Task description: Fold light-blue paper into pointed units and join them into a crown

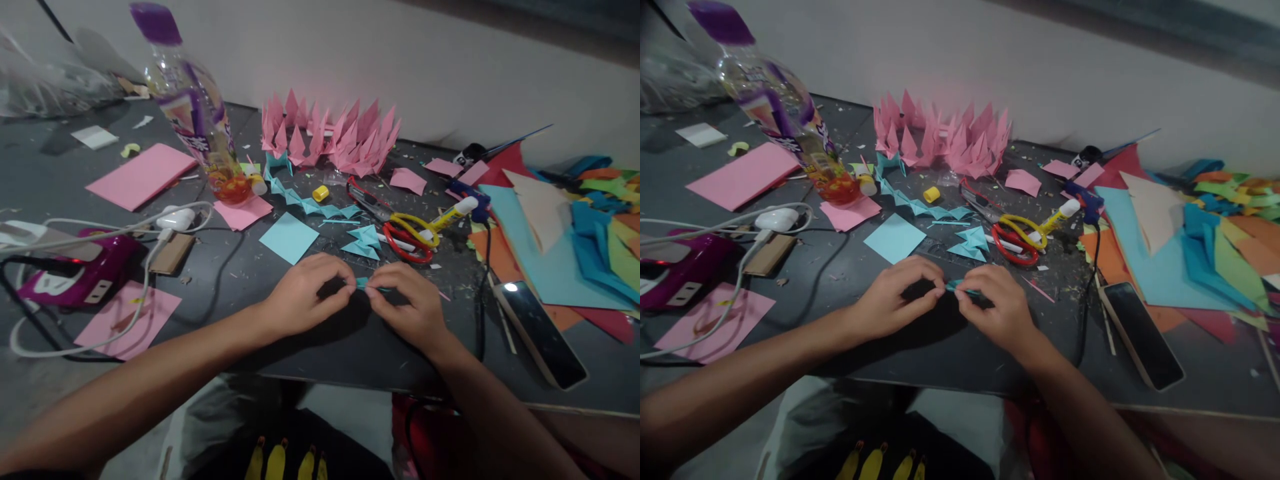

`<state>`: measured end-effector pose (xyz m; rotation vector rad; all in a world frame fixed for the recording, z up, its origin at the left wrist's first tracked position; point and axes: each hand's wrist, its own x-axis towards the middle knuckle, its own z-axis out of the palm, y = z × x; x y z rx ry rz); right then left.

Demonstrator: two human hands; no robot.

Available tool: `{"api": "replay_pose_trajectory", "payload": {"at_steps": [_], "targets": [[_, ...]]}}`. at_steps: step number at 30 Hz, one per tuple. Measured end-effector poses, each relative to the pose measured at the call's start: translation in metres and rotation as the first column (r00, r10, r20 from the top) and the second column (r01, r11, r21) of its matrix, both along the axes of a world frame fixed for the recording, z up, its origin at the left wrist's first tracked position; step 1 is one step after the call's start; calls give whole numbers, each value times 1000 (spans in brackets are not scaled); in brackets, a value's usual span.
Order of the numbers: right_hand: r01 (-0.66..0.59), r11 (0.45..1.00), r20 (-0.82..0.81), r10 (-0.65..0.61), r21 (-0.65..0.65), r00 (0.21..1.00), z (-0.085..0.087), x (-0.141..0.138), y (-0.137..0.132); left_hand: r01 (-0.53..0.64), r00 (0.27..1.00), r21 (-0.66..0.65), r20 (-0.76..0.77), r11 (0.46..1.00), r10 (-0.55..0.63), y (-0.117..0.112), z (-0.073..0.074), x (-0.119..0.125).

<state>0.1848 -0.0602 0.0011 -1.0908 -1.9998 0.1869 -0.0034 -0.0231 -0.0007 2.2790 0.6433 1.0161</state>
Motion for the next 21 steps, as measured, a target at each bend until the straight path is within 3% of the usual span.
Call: {"api": "replay_pose_trajectory", "payload": {"at_steps": [5, 10, 14, 21], "targets": [[-48, 997, 102, 41, 68, 994, -2, 0, 1, -33, 998, 238, -50, 971, 47, 2, -5, 3], [-85, 994, 109, 78, 62, 991, -3, 0, 1, -58, 988, 378, -108, 924, 106, 5, -7, 4], [-57, 996, 82, 51, 75, 995, 0, 4, 1, -46, 985, 396, -135, 917, 108, 11, -5, -1], [-47, 997, 6, 46, 66, 999, 4, 5, 0, -31, 999, 270, -30, 962, 41, 11, -3, -6]]}}
